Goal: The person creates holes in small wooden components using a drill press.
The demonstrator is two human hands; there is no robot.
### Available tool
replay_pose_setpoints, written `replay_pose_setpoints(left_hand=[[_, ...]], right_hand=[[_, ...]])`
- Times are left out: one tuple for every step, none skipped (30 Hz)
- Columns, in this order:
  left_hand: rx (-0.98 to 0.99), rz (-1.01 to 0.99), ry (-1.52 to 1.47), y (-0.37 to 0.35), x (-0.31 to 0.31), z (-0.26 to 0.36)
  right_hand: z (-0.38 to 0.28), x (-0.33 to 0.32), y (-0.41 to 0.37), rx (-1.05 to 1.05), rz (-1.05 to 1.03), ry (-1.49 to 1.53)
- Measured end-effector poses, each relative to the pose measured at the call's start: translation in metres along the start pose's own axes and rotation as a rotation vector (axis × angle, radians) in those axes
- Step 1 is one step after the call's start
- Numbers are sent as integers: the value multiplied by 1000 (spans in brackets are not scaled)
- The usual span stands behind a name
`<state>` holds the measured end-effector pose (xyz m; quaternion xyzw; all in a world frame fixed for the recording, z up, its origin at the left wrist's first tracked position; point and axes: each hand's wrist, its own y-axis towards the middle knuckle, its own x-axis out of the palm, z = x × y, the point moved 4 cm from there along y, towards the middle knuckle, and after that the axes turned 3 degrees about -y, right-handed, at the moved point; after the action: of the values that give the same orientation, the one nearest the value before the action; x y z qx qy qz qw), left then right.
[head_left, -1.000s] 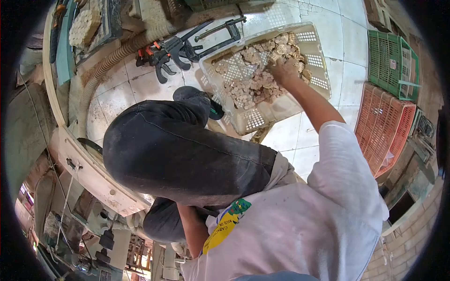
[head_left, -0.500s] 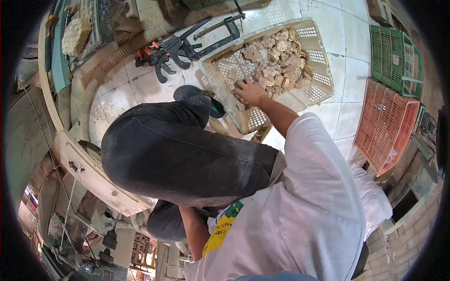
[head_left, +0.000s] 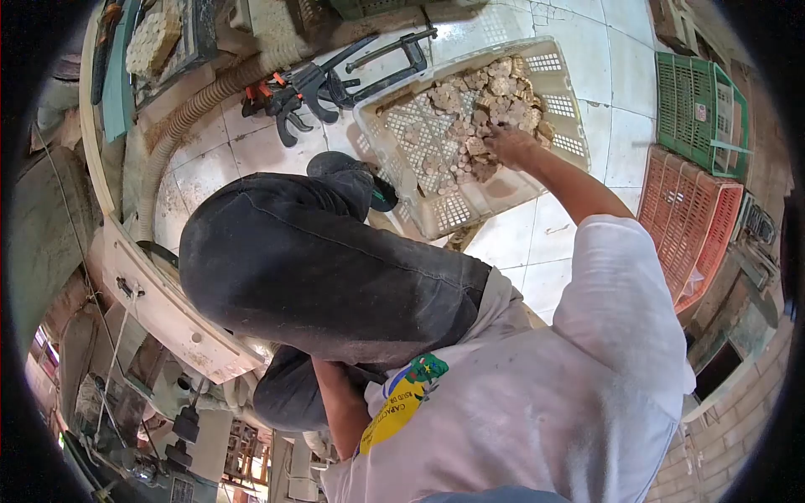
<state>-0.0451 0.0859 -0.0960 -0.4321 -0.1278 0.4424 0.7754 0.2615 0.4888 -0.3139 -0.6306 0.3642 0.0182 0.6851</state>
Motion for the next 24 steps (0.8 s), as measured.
replay_pose_setpoints(left_hand=[[-4,1,0,-1,0,0],[-1,2,3,-1,1,0],[-3,4,4,-2,-1,1],[-4,6,7,-2,-2,2],[-4,9,12,-2,-3,2],[-4,10,11,-2,-2,3],[-7,8,13,-1,-3,2],[-12,6,14,-1,-3,2],[-14,6,13,-2,-2,2],[-17,8,14,-2,-3,2],[-16,10,21,-3,-3,3],[-17,10,23,-4,-4,3],[-14,11,29,-5,-4,4],[-15,13,30,-5,-6,4],[-19,13,31,-6,-5,3],[-19,15,28,-6,-6,3],[-20,9,26,-5,-5,3],[-27,8,23,-5,-4,1],[-28,11,14,-6,-4,0],[-29,8,18,-5,-4,1],[-30,5,16,-5,-4,0],[-29,4,13,-4,-3,1],[-23,3,16,-3,-3,2],[-23,1,13,-3,-2,3]], right_hand=[[-12,-11,-1,-5,0,5],[-27,-23,2,74,-80,-43],[-41,-34,4,151,-161,-89],[-57,-33,16,126,-61,-97],[-73,-61,13,69,-32,-1],[-87,-90,9,17,-5,95],[-98,-82,32,-4,196,198],[-106,-70,52,-22,396,297],[-111,-72,59,-13,394,299],[-117,-74,67,12,371,277],[-122,-74,73,31,348,259],[-125,-73,77,1,341,361],[-127,-72,80,-5,347,366],[-129,-69,82,-18,342,373],[-128,-65,82,-29,331,377],[-124,-66,76,-27,328,374],[-110,-73,68,36,471,451],[-97,-79,57,96,613,527],[-74,-80,46,207,753,614],[-47,-76,35,317,896,703],[-20,-62,19,621,1037,815],[7,-76,-16,792,863,915],[38,-54,-33,800,1197,577],[64,-43,-53,918,1160,542]])
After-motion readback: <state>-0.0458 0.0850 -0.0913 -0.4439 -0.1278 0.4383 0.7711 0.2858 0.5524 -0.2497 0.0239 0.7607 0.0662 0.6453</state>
